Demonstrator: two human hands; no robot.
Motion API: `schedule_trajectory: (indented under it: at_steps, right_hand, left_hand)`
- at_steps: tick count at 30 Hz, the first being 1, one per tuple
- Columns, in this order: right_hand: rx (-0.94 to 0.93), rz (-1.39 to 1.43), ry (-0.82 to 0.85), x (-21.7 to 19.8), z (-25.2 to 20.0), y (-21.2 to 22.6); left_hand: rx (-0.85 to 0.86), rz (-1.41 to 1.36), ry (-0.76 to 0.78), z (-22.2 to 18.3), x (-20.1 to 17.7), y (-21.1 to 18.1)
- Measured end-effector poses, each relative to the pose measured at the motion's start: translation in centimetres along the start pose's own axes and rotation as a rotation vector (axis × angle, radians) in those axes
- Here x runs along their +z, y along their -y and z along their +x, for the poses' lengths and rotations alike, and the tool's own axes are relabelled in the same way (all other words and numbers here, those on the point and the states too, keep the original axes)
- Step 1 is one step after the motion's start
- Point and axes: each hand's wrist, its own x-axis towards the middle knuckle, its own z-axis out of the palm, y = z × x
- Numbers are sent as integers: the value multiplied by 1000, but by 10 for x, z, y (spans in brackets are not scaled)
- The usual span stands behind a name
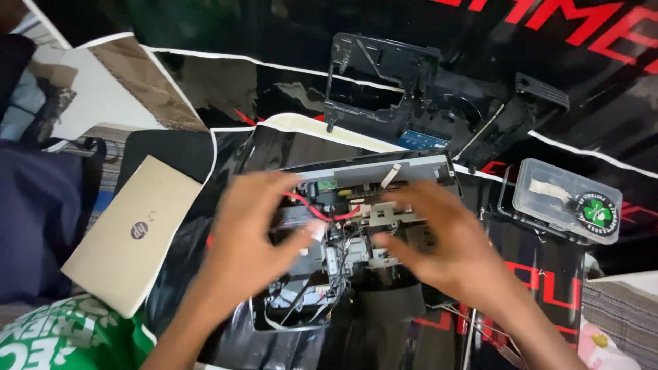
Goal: Attaching a metal shield and connecting internal wiring to a projector during a repair process.
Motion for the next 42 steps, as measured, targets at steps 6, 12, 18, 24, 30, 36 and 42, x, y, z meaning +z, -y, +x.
schedule_trajectory:
  at_steps: [6, 12, 18, 24, 30, 36, 42]
  right_hand:
    - [239, -86, -417, 4, -106, 30]
    - [372, -91, -402, 146, -253, -60]
    - [385, 6, -676, 166, -196, 28]
    - [543, -64, -662, 172, -194, 24]
    - [368, -184, -716, 178, -188, 25]
    - [405, -235, -747, 181, -183, 25]
    - [343, -304, -772, 181, -183, 24]
  left_hand:
    - [-279, -109, -530, -90, -4, 36]
    - [-384, -79, -641, -162, 49, 66]
    - [-269, 140, -660, -156, 49, 64]
    - [-546, -420, -517, -76, 8, 48]
    - [-372, -897, -114, 26, 11, 96]
    - [-157, -927, -18, 32, 37, 118]
    - [-156, -592, -4, 29, 16, 100]
